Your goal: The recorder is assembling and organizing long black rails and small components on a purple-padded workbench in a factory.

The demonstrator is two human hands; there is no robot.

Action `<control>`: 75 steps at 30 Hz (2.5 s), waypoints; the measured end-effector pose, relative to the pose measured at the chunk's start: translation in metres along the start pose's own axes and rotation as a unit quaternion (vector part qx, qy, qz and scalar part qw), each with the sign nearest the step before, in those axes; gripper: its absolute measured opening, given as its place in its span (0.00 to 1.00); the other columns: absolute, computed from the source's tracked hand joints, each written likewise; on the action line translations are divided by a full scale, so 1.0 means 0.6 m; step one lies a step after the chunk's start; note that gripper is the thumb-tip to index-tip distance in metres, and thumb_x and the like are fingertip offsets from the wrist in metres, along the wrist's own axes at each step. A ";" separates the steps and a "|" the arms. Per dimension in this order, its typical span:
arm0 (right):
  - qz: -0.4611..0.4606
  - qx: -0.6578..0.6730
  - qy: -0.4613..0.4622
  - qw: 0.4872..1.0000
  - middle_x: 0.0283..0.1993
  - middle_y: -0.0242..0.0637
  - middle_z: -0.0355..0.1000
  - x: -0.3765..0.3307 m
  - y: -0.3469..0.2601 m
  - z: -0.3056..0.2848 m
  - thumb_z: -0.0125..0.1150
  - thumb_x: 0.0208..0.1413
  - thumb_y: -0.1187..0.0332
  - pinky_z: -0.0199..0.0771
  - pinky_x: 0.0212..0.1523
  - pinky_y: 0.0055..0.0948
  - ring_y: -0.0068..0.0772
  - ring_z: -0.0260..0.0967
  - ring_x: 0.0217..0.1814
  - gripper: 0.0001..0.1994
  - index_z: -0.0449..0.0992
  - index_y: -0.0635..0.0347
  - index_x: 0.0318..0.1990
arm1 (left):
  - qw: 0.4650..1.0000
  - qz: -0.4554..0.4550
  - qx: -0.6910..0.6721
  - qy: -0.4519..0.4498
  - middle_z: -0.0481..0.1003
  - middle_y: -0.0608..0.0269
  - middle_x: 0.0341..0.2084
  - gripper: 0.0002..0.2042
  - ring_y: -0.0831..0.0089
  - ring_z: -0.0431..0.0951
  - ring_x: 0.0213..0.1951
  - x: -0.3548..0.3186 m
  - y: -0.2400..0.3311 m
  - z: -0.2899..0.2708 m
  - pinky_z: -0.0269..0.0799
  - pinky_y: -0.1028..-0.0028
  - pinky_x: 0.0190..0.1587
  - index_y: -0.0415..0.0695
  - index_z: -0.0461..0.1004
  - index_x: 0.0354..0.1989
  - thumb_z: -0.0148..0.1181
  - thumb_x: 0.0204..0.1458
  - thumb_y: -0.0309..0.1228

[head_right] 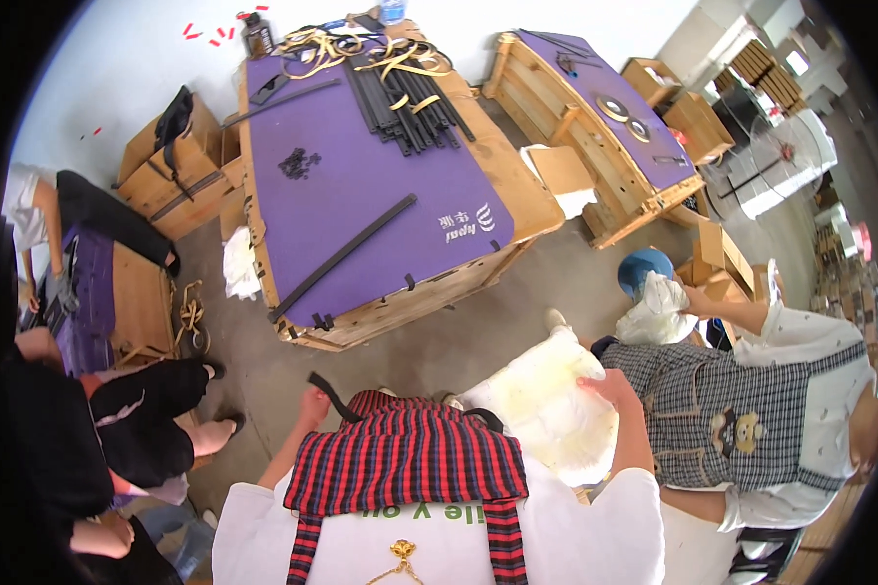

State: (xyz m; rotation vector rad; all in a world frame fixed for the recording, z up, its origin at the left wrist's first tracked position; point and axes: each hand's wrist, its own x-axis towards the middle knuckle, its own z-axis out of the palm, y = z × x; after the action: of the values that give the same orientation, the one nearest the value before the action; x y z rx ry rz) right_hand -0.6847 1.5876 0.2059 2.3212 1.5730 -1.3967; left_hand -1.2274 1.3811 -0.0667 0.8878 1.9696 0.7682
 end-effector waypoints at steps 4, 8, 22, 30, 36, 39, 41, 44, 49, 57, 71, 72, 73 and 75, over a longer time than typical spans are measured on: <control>0.008 -0.042 0.043 0.998 0.33 0.40 0.75 -0.035 0.011 0.001 0.69 0.35 0.55 0.71 0.37 0.31 0.32 0.72 0.34 0.25 0.76 0.67 0.38 | 0.995 0.078 0.056 0.030 0.75 0.57 0.21 0.08 0.69 0.76 0.26 0.059 0.084 -0.027 0.71 0.72 0.31 0.41 0.75 0.31 0.57 0.45 0.31; -0.016 0.050 0.112 0.992 0.30 0.40 0.75 -0.065 0.021 -0.002 0.72 0.33 0.60 0.71 0.35 0.29 0.29 0.72 0.31 0.23 0.76 0.69 0.36 | 0.992 0.119 0.032 0.001 0.76 0.56 0.23 0.08 0.68 0.76 0.26 0.079 0.159 0.001 0.71 0.72 0.31 0.42 0.75 0.31 0.56 0.45 0.31; -0.148 0.038 0.091 0.984 0.28 0.36 0.74 0.085 -0.025 -0.157 0.73 0.31 0.61 0.71 0.31 0.27 0.24 0.69 0.27 0.22 0.76 0.68 0.33 | 0.985 0.158 0.033 -0.059 0.76 0.55 0.25 0.09 0.65 0.77 0.30 0.076 0.314 0.165 0.71 0.70 0.33 0.42 0.75 0.32 0.56 0.45 0.33; -0.148 0.089 0.023 0.985 0.27 0.36 0.74 0.200 -0.071 -0.272 0.73 0.30 0.62 0.72 0.30 0.27 0.24 0.70 0.27 0.22 0.76 0.68 0.33 | 0.993 0.111 0.046 -0.017 0.76 0.55 0.27 0.10 0.63 0.77 0.31 0.093 0.426 0.250 0.71 0.68 0.35 0.43 0.75 0.33 0.54 0.46 0.34; -0.153 0.057 0.010 0.987 0.28 0.36 0.74 0.297 -0.073 -0.304 0.72 0.32 0.65 0.72 0.30 0.26 0.24 0.70 0.26 0.19 0.76 0.68 0.33 | 0.994 0.105 -0.002 -0.018 0.75 0.60 0.23 0.08 0.74 0.75 0.26 0.144 0.438 0.277 0.70 0.74 0.31 0.40 0.74 0.34 0.55 0.47 0.30; -0.117 0.025 0.033 0.992 0.28 0.36 0.74 0.305 -0.115 -0.327 0.71 0.33 0.65 0.72 0.30 0.26 0.24 0.70 0.26 0.19 0.76 0.68 0.33 | 0.993 0.112 0.010 0.033 0.75 0.57 0.24 0.08 0.68 0.75 0.27 0.207 0.494 0.261 0.69 0.71 0.31 0.41 0.74 0.34 0.55 0.47 0.30; -0.117 0.035 0.056 0.991 0.28 0.37 0.74 0.326 -0.112 -0.357 0.71 0.32 0.66 0.72 0.29 0.26 0.25 0.71 0.26 0.19 0.75 0.68 0.33 | 0.990 0.118 0.013 0.070 0.75 0.55 0.26 0.07 0.63 0.76 0.30 0.248 0.533 0.268 0.70 0.69 0.32 0.42 0.74 0.33 0.54 0.47 0.30; -0.136 0.033 0.080 0.987 0.28 0.37 0.74 0.352 -0.121 -0.394 0.70 0.33 0.66 0.72 0.29 0.26 0.25 0.71 0.26 0.19 0.75 0.68 0.34 | 0.977 0.171 0.018 0.129 0.74 0.55 0.29 0.07 0.60 0.75 0.34 0.307 0.592 0.293 0.70 0.67 0.36 0.42 0.73 0.33 0.54 0.47 0.28; -0.152 0.006 0.077 0.985 0.28 0.37 0.74 0.383 -0.216 -0.443 0.69 0.34 0.67 0.72 0.29 0.26 0.25 0.71 0.26 0.19 0.75 0.67 0.35 | 0.959 0.231 0.035 0.159 0.72 0.55 0.34 0.09 0.57 0.72 0.40 0.363 0.647 0.355 0.68 0.66 0.42 0.42 0.72 0.35 0.56 0.42 0.26; -0.177 -0.095 -0.014 0.980 0.28 0.33 0.74 0.673 -0.270 -0.561 0.70 0.35 0.69 0.71 0.30 0.24 0.24 0.70 0.27 0.17 0.76 0.65 0.35 | 0.942 0.133 0.113 0.285 0.71 0.56 0.32 0.08 0.57 0.71 0.37 0.401 0.650 0.425 0.67 0.63 0.41 0.43 0.71 0.32 0.55 0.40 0.25; -0.220 -0.123 -0.188 0.949 0.28 0.33 0.73 0.931 -0.481 -0.678 0.70 0.38 0.71 0.70 0.30 0.23 0.21 0.69 0.27 0.15 0.76 0.67 0.35 | 0.922 -0.106 0.228 0.295 0.59 0.55 0.55 0.19 0.58 0.56 0.58 0.356 0.816 0.661 0.52 0.56 0.56 0.48 0.68 0.46 0.55 0.43 0.34; -0.232 -0.133 -0.193 0.944 0.27 0.33 0.73 0.929 -0.490 -0.677 0.70 0.37 0.71 0.70 0.30 0.23 0.20 0.68 0.27 0.15 0.76 0.66 0.35 | 0.919 -0.108 0.228 0.303 0.59 0.55 0.55 0.19 0.58 0.56 0.58 0.347 0.817 0.665 0.52 0.56 0.56 0.48 0.68 0.46 0.55 0.43 0.34; -0.240 -0.134 -0.194 0.942 0.27 0.33 0.73 0.927 -0.496 -0.673 0.70 0.37 0.71 0.70 0.30 0.23 0.20 0.68 0.27 0.15 0.76 0.66 0.35 | 0.924 -0.117 0.244 0.271 0.57 0.55 0.57 0.19 0.59 0.54 0.60 0.340 0.818 0.667 0.51 0.56 0.57 0.48 0.68 0.46 0.54 0.43 0.35; -0.265 -0.185 -0.185 0.928 0.27 0.31 0.74 0.926 -0.510 -0.683 0.69 0.36 0.70 0.69 0.30 0.24 0.20 0.68 0.27 0.15 0.77 0.66 0.34 | 0.930 -0.125 0.266 0.222 0.51 0.55 0.60 0.20 0.59 0.49 0.62 0.335 0.824 0.672 0.49 0.56 0.58 0.49 0.68 0.48 0.53 0.44 0.37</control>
State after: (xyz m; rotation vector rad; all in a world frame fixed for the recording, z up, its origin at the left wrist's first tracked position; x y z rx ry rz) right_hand -0.5900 2.3369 0.2180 1.3818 2.1789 -1.3444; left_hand -0.8146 1.8974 0.0354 0.7803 2.7076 0.2937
